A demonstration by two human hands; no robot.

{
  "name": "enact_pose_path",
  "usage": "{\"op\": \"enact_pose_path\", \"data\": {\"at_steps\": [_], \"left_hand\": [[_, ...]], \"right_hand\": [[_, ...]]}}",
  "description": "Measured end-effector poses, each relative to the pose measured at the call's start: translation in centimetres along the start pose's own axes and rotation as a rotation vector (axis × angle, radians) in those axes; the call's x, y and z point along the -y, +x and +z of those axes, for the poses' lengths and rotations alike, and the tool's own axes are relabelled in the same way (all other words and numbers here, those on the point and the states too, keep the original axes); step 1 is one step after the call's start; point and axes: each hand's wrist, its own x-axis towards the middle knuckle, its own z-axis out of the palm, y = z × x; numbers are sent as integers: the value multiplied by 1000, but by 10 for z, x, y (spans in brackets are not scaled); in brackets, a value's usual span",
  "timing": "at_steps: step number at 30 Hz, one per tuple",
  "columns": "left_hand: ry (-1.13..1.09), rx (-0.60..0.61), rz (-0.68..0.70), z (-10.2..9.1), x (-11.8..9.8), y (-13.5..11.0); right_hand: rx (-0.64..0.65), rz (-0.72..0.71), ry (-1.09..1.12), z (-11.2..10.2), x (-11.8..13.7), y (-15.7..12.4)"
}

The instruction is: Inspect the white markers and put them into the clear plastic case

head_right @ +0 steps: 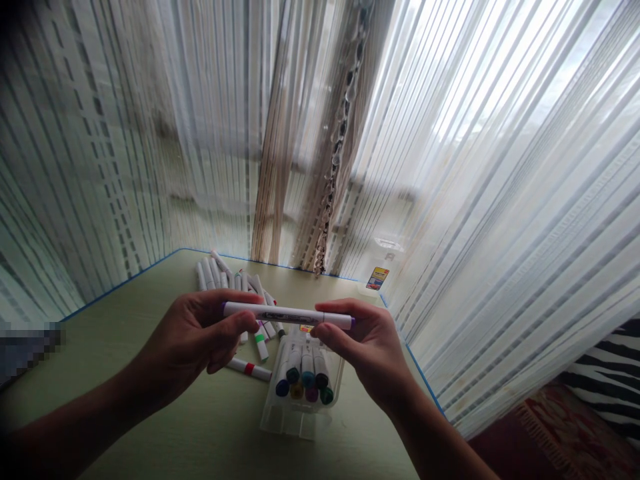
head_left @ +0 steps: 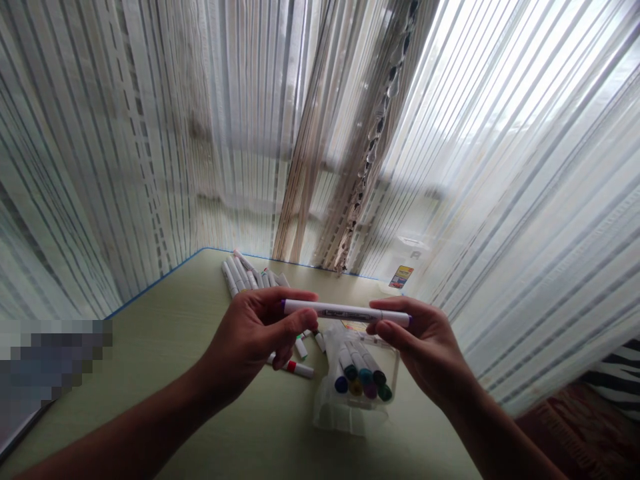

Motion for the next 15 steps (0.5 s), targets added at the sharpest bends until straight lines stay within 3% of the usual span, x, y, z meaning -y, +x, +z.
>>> {"op": "enact_pose_path", "data": {"at_steps": [15], "left_hand": [[-21,-53,28,5,-2,1]], "right_hand": [[-37,-6,2,4,4,0]]}}
